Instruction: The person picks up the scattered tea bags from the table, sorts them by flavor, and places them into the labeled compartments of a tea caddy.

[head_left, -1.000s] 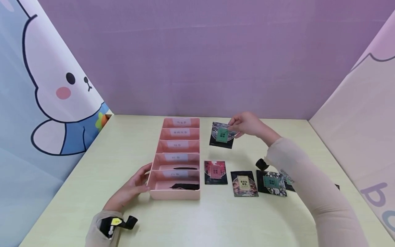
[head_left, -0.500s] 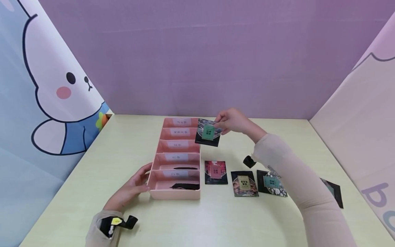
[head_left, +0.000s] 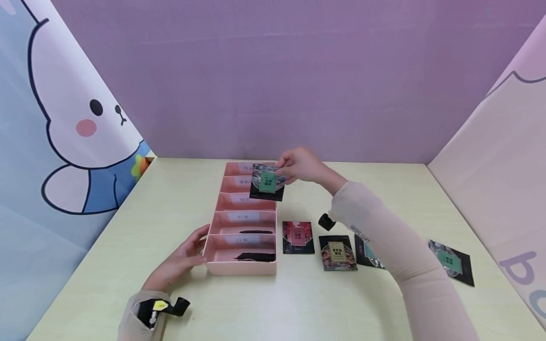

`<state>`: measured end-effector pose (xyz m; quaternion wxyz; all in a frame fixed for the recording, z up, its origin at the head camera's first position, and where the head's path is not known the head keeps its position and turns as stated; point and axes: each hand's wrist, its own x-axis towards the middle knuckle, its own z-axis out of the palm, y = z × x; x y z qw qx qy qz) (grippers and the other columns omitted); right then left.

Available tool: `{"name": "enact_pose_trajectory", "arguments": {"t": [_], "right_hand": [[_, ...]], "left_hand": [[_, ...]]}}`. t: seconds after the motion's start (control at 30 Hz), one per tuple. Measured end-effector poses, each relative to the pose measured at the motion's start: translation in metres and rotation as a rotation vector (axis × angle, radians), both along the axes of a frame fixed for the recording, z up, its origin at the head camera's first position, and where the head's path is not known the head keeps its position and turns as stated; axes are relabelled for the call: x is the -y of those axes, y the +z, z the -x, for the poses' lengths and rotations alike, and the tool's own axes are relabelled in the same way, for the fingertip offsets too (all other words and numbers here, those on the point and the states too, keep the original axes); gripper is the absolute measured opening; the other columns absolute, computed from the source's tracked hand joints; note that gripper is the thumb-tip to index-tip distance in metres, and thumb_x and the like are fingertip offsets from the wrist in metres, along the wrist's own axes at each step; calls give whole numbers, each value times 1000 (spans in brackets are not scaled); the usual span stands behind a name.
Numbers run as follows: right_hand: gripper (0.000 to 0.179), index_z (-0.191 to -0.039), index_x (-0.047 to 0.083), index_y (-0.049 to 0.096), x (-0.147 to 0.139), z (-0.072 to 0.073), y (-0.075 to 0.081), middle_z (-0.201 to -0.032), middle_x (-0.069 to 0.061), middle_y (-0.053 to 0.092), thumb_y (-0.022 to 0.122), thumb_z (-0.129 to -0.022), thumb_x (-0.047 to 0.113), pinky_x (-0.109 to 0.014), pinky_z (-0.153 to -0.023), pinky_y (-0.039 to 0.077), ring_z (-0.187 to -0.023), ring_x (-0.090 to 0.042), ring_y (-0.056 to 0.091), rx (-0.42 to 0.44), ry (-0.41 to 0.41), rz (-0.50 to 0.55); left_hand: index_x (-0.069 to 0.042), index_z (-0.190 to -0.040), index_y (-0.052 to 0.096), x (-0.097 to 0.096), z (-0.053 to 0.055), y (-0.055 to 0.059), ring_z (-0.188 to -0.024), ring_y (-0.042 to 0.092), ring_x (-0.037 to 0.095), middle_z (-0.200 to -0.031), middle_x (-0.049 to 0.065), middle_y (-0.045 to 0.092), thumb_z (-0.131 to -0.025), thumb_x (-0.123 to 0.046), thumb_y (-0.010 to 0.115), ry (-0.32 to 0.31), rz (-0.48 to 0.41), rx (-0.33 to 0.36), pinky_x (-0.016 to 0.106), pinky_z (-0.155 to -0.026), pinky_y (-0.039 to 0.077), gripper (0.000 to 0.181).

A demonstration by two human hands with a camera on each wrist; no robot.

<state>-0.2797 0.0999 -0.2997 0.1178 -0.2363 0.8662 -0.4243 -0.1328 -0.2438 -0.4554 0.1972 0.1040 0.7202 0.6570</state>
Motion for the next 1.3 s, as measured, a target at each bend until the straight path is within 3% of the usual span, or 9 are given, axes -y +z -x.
{"name": "enact_pose_trajectory", "arguments": {"t": [0.4, 0.7, 1.13, 1.3], "right_hand": [[6, -89, 0, 68, 21, -4, -20, -95, -14, 72, 68, -93, 4, -38, -70, 60, -78, -23, 70, -40, 26, 41], [11, -83, 4, 64, 31, -11, -33, -82, -8, 67, 71, -91, 4, -29, -64, 58, -73, -21, 68, -191, 49, -54], [23, -75, 9, 56, 36, -20, -50, -70, -1, 62, 74, -88, 2, -32, -80, 55, -65, -13, 61, -343, 159, -150], [22, -75, 9, 57, 37, -26, -57, -70, 1, 61, 72, -88, 1, -30, -76, 54, -64, -11, 57, -387, 185, -188]], "left_hand": [[-13, -158, 19, 0, 1, -2, -146, 15, 42, -164, 14, 14, -93, -15, 64, 8, 5, 10, 69, -112, 12, 79], [-13, -158, 20, 1, 1, -3, -148, 12, 42, -164, 14, 13, -93, -15, 65, 13, 6, 15, 69, -113, 9, 80], [-11, -159, 17, 2, 0, -2, -147, 12, 43, -164, 15, 11, -95, -13, 61, -2, 1, 5, 66, -113, 14, 77], [-10, -159, 17, 1, 0, -3, -147, 12, 43, -164, 17, 11, -95, -14, 61, -10, 0, -2, 66, -113, 14, 77]]}}
